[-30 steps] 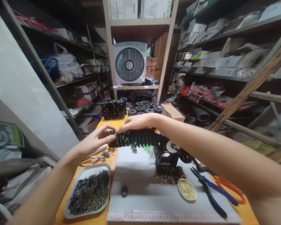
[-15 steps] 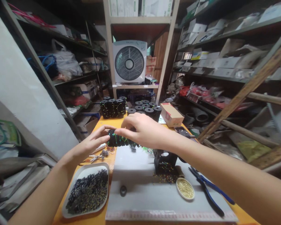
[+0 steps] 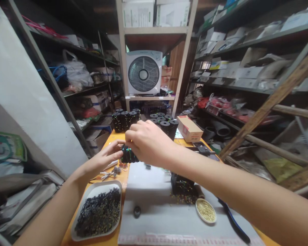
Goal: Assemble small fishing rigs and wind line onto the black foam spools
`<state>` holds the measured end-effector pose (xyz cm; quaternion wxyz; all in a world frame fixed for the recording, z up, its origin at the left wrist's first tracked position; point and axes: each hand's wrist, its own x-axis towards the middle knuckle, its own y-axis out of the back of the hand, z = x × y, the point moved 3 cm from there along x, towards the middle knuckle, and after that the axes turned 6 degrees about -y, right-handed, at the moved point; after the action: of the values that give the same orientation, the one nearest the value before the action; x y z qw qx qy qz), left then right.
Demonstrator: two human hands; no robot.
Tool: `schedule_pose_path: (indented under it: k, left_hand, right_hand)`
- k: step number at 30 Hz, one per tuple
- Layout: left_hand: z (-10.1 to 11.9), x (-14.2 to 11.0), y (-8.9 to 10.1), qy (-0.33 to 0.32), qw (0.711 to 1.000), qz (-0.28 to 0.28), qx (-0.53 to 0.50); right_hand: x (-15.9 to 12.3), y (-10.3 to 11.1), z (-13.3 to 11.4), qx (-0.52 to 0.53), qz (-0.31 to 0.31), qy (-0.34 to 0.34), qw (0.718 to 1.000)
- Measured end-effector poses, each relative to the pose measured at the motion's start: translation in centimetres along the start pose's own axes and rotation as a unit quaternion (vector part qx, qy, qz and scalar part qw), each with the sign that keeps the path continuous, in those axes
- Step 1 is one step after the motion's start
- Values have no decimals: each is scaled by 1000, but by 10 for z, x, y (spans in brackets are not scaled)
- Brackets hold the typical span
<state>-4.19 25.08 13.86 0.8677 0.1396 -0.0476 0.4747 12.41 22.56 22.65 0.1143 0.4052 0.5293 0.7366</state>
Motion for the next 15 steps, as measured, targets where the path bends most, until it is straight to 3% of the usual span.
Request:
schedule_pose_path:
  k: [5,10,12,15]
  left_hand:
    - [1,-1,-1,0,1000,-8,-9]
    - [1,-2,0,-3,1000,3,6]
    - [1,-1,-1,3,1000,1,16]
    - [2,2,-2,15,999,13,40]
  right_hand:
    - [-33,-8,-34,-48,15,67,996]
    - [-60,-29,-42,-50,-42,106,992]
    - [-61,-23,-38,0,-52,93,994]
    - [-51,-3,-22,50,-2,29,998]
